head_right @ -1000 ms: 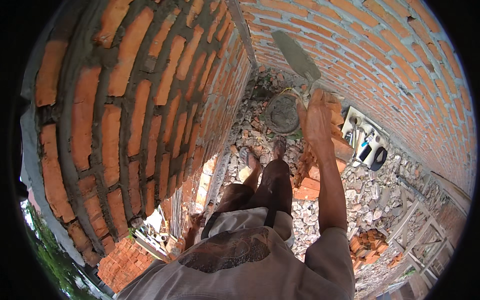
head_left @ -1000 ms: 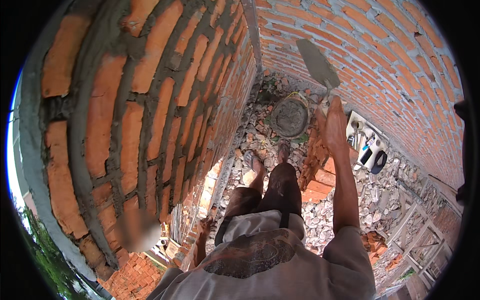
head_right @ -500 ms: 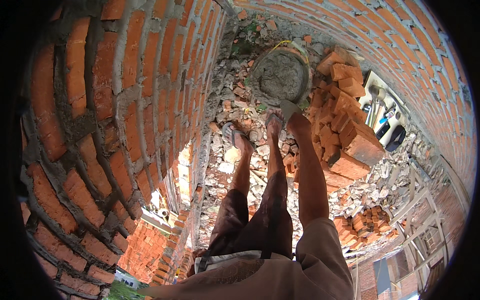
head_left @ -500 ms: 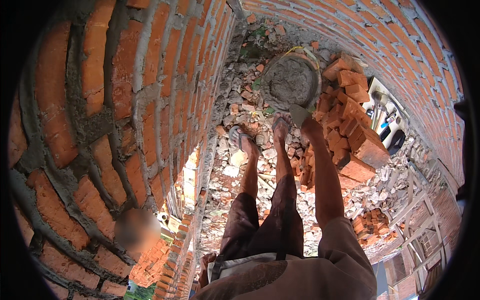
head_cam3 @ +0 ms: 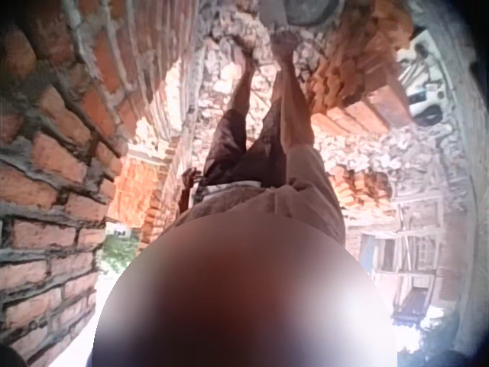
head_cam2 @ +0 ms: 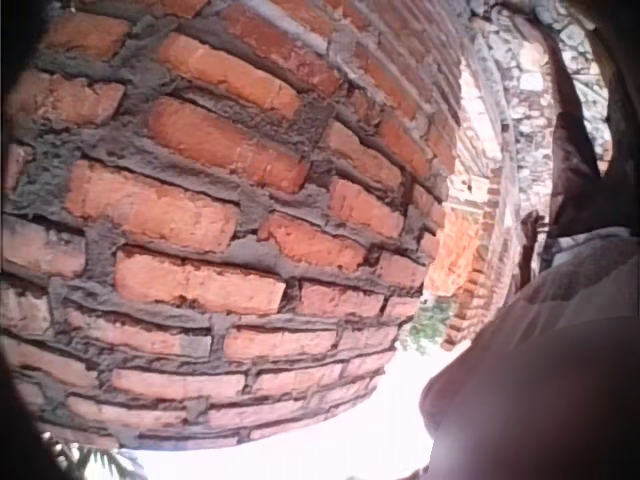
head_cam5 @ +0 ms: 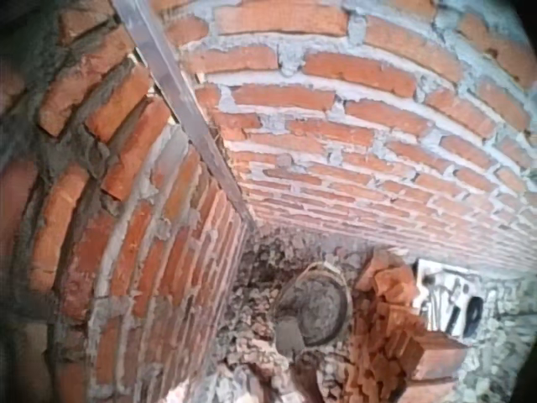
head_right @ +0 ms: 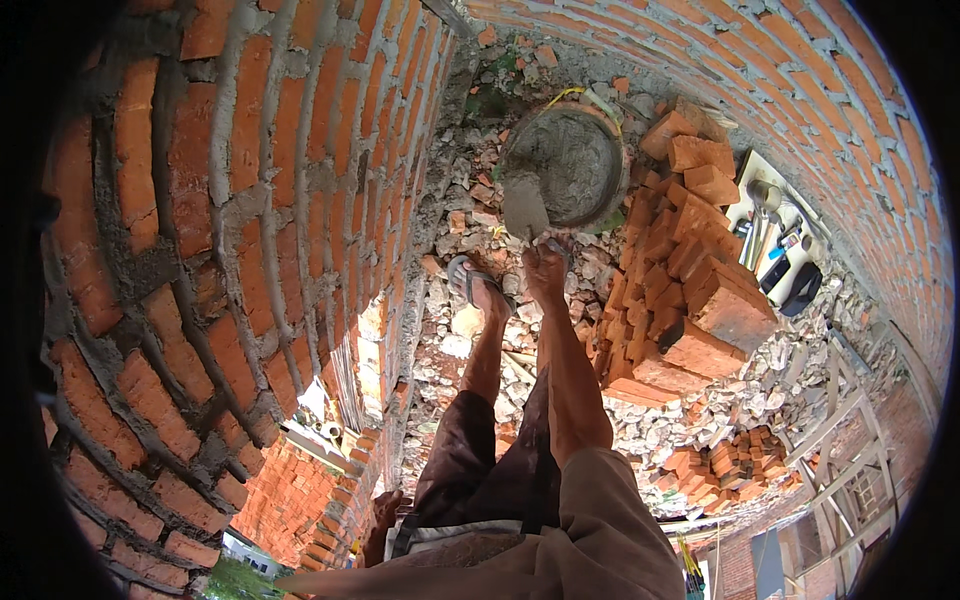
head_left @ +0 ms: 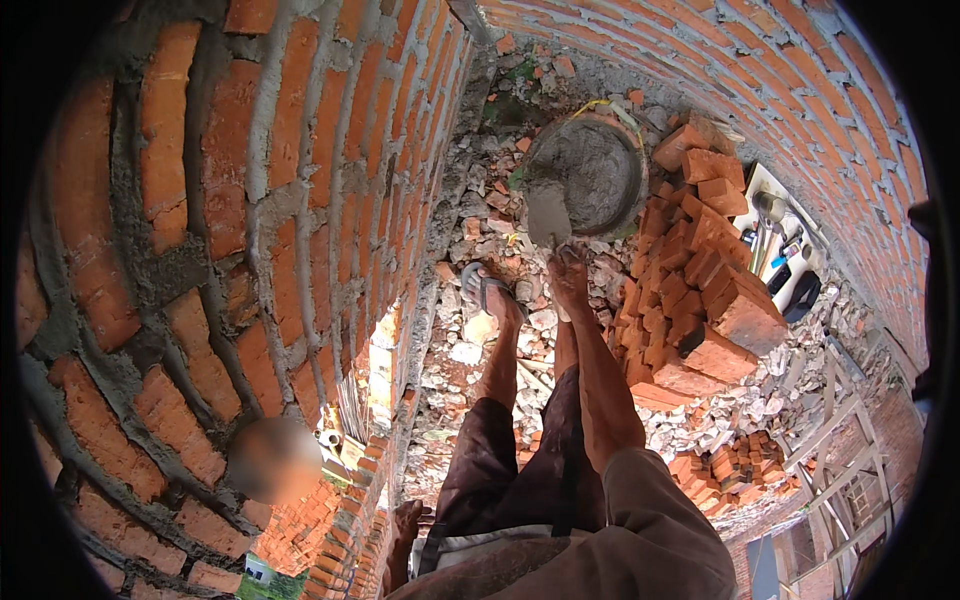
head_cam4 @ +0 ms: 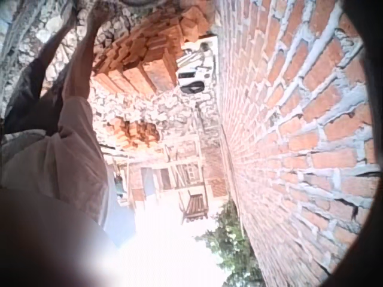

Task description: The person builds a brick wall by applying mortar with a trowel, placing bricks, and tapping them into alignment. The person repeatedly scoops mortar, spreads it on the wall, sets bricks, and adjusts them to form a continuous course.

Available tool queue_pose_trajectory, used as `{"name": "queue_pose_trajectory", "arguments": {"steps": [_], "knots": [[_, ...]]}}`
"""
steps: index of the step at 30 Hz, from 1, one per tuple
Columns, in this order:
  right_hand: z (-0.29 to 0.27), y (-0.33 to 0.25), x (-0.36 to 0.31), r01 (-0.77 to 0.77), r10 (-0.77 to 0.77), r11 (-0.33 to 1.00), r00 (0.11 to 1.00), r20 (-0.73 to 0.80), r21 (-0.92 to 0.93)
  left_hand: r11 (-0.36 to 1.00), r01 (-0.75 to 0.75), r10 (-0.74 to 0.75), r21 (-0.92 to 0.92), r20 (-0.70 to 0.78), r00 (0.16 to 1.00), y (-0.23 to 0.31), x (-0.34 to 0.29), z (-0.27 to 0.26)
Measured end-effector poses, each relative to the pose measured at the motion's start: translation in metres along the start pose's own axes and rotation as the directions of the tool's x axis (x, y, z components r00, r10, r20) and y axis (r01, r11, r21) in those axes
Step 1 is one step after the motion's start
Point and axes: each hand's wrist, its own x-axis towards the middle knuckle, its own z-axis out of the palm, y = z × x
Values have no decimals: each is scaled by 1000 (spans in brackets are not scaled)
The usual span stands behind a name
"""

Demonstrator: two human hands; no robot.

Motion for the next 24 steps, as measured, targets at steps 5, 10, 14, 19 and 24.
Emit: {"name": "queue_pose_trajectory", "arguments": {"steps": [5, 10, 14, 19, 24], "knots": [[-27, -100, -11, -223, 219, 974, 971, 92, 34, 996, -85, 85, -21, 1, 996, 52, -18, 11], [-30, -330, -8, -322, 137, 804, 918, 371, 499, 831, -515, 532, -208, 32, 846, 93, -24, 34], [1, -574, -17, 303, -76, 784, 913, 401, -542, 845, -469, 505, -256, 97, 858, 133, -22, 51], [54, -813, -66, 402, -182, 857, 822, 540, -323, 83, -955, 996, 284, -5, 85, 173, -5, 78], [122, -931, -82, 828, -640, 399, 560, 526, -395, -26, -980, 966, 196, -247, -75, 205, 2, 85]]}}
